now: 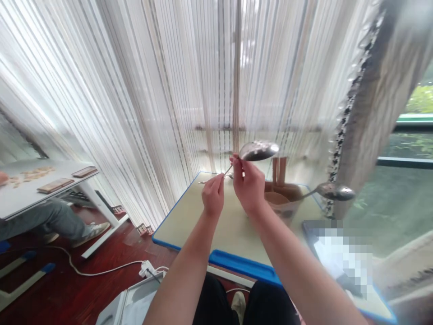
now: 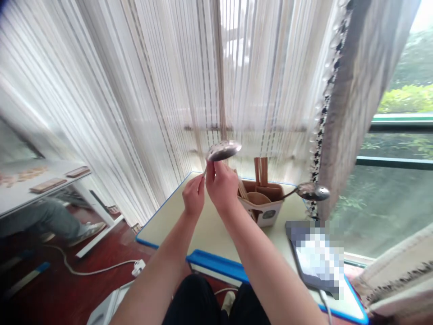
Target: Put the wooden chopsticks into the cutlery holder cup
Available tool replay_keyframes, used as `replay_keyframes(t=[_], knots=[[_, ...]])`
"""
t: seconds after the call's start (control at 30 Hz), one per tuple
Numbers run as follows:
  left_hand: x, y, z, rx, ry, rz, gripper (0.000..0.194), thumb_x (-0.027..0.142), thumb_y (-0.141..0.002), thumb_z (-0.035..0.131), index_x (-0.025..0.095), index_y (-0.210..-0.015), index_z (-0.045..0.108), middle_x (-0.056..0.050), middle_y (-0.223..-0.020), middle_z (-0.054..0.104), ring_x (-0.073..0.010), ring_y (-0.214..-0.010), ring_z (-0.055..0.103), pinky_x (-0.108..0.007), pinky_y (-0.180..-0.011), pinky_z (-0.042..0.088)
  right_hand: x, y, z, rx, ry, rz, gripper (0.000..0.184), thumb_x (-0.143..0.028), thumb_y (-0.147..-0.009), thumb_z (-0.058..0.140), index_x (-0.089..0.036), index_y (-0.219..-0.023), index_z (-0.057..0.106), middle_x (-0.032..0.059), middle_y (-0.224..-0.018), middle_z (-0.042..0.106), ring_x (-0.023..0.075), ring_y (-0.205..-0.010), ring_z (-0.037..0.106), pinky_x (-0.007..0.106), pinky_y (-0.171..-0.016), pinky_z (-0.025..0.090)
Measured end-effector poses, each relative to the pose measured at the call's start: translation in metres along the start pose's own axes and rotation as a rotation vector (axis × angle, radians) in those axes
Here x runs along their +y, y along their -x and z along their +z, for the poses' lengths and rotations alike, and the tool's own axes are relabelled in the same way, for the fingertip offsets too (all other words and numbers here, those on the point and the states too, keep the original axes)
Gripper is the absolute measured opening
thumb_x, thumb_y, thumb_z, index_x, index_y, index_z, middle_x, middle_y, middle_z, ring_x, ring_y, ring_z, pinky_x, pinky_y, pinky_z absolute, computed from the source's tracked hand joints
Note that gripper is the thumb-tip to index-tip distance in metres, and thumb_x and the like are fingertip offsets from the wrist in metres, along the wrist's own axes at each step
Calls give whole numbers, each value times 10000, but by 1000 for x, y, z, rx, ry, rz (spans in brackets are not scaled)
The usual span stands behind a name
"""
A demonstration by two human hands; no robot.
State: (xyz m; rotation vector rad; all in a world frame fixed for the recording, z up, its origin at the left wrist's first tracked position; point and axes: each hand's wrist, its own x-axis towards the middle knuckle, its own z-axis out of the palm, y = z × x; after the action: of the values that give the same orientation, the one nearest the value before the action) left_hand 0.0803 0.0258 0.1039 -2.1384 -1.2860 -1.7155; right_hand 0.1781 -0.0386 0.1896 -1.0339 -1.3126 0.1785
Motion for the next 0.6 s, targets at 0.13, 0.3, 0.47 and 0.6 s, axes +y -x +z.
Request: replay_keyframes(t=[0.13, 0.3, 0.47, 0.6], knots=[[66, -5, 4, -74, 7, 91, 361, 327, -888, 347, 187, -1117, 588, -71, -1074, 636, -169, -993, 572, -308, -916, 417, -26, -10, -70, 110, -17, -43, 279, -402, -810, 486, -259, -1006, 622, 29, -886, 649, 201, -932, 581, 308, -774, 459], [129, 2, 25, -199, 3, 127, 376, 337, -885, 338, 192, -1126, 588, -69, -1086, 634, -178, -965, 585, -301, -892, 423, -26, -14, -137, 150, 17, -66, 282, -391, -807, 488, -250, -1004, 632, 22, -879, 671, 177, -823, 605, 316, -735, 484], [173, 13, 55, -227, 109, 192, 361, 327, -886, 340, 187, -1087, 605, -59, -1061, 646, -167, -948, 600, -278, -867, 429, -17, -11, -190, 161, 143, -86, 250, -379, -806, 500, -266, -959, 662, 26, -877, 676, 179, -799, 606, 305, -719, 477], [195, 18, 71, -288, 155, 183, 344, 311, -883, 352, 198, -1103, 591, -59, -1074, 641, -162, -965, 597, -260, -845, 426, -5, -8, -223, 177, 269, -90, 217, -372, -799, 515, -267, -886, 684, 30, -828, 674, 180, -777, 599, 306, -752, 450]])
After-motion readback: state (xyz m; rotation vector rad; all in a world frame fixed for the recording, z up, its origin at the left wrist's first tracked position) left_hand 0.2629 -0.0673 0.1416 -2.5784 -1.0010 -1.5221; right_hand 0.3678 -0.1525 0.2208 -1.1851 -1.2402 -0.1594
